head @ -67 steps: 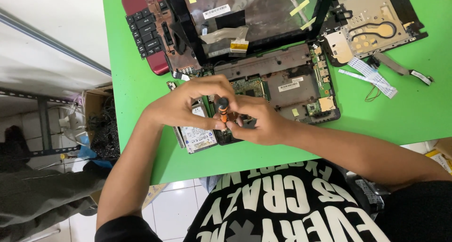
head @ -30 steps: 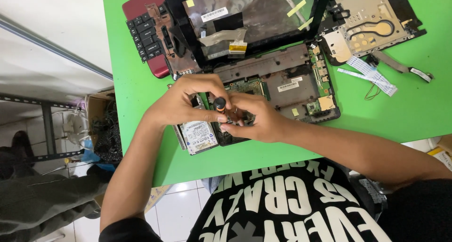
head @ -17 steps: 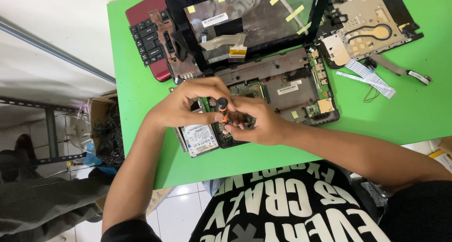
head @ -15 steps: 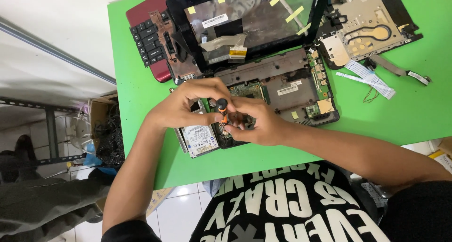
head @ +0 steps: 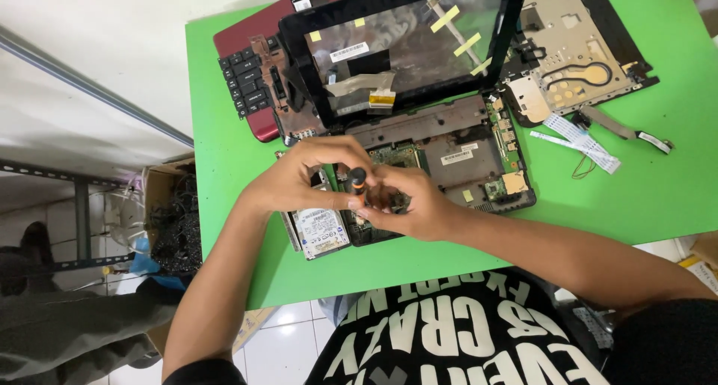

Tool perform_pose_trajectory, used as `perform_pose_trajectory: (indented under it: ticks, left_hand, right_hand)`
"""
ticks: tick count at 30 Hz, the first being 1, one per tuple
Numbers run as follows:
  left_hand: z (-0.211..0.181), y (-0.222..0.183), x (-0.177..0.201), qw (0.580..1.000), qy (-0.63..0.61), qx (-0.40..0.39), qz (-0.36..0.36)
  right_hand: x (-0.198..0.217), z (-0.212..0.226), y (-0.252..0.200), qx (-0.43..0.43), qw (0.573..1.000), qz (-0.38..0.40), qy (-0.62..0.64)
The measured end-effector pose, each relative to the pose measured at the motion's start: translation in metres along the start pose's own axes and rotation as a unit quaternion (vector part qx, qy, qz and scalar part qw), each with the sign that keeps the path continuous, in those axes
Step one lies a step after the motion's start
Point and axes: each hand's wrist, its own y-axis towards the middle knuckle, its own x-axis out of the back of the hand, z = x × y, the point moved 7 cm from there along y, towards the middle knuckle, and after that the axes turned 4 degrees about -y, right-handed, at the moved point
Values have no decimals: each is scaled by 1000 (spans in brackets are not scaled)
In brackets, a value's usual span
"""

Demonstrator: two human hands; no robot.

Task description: Assembling internal components of a laptop, including connecting ribbon cables and using a screwdriver to secure parts.

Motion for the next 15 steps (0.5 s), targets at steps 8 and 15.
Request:
perform_pose_trajectory:
  ticks: [8,15]
  left_hand:
    - [6,-4,0,1000,-8,3,12]
    - [16,-6,-1,1000,-9,3,0]
  right_hand:
    - [-1,0,-1,-2,1000,2,5]
    - [1,10,6,-18,999,-7,33]
